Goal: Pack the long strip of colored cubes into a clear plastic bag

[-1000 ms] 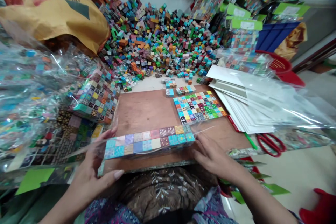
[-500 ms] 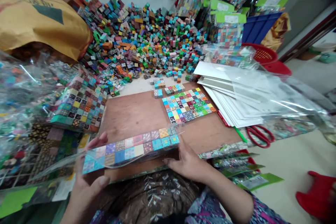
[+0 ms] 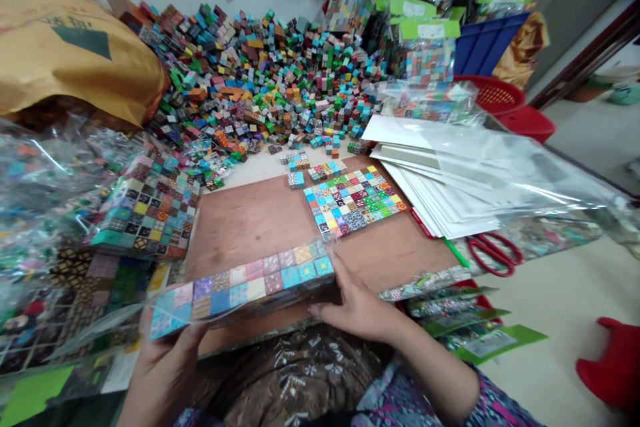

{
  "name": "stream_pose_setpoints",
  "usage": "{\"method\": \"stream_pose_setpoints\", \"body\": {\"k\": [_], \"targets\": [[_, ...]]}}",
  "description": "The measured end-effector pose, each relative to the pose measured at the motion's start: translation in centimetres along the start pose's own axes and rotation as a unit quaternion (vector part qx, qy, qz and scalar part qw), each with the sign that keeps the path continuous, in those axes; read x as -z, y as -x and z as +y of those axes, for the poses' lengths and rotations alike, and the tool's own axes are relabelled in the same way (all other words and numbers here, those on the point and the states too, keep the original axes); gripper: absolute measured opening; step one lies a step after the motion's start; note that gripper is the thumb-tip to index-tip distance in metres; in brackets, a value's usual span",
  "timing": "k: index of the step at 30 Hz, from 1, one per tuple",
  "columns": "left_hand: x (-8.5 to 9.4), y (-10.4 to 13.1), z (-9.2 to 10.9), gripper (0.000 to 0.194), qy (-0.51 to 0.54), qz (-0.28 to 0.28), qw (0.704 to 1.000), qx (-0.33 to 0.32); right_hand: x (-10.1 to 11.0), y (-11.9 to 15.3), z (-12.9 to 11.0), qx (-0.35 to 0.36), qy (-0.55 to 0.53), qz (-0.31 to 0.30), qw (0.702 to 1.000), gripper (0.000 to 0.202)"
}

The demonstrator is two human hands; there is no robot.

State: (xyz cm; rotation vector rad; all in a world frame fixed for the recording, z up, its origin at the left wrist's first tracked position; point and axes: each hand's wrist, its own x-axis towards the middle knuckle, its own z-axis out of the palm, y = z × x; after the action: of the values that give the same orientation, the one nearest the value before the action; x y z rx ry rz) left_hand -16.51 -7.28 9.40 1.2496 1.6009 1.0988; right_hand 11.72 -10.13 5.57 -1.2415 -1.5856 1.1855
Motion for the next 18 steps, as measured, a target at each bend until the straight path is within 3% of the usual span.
{"method": "stream_pose_setpoints", "body": {"k": [4,7,11,15,18], "targets": [[0.0,-0.1,0.3,0.074,0.002,0.017,1.000,-0.003,1.5,0.9,0.6,0.027,-0.125,-0.023,0.991,0.078],[-0.6,0.4,1.5,0.068,0.006,0.022,1.000,0.004,2.1,1.1,0.2,0.060,-0.195,0.035,0.978,0.050],[-1.1,0.9,2.6,0.075,0.028,0.023,0.999,0.016,2.0,0.4,-0.7,0.089,-0.151,0.143,0.974,0.016],[-0.4,0.2,1.4,0.075,-0.011,0.011,1.000,0.002,1.7,-0.7,-0.9,0.091,-0.139,0.152,0.974,0.006],[0.7,-0.7,-0.4,0.077,-0.050,-0.001,0.998,-0.023,1.9,-1.2,-0.9,0.106,-0.070,0.150,0.981,0.007]]}}
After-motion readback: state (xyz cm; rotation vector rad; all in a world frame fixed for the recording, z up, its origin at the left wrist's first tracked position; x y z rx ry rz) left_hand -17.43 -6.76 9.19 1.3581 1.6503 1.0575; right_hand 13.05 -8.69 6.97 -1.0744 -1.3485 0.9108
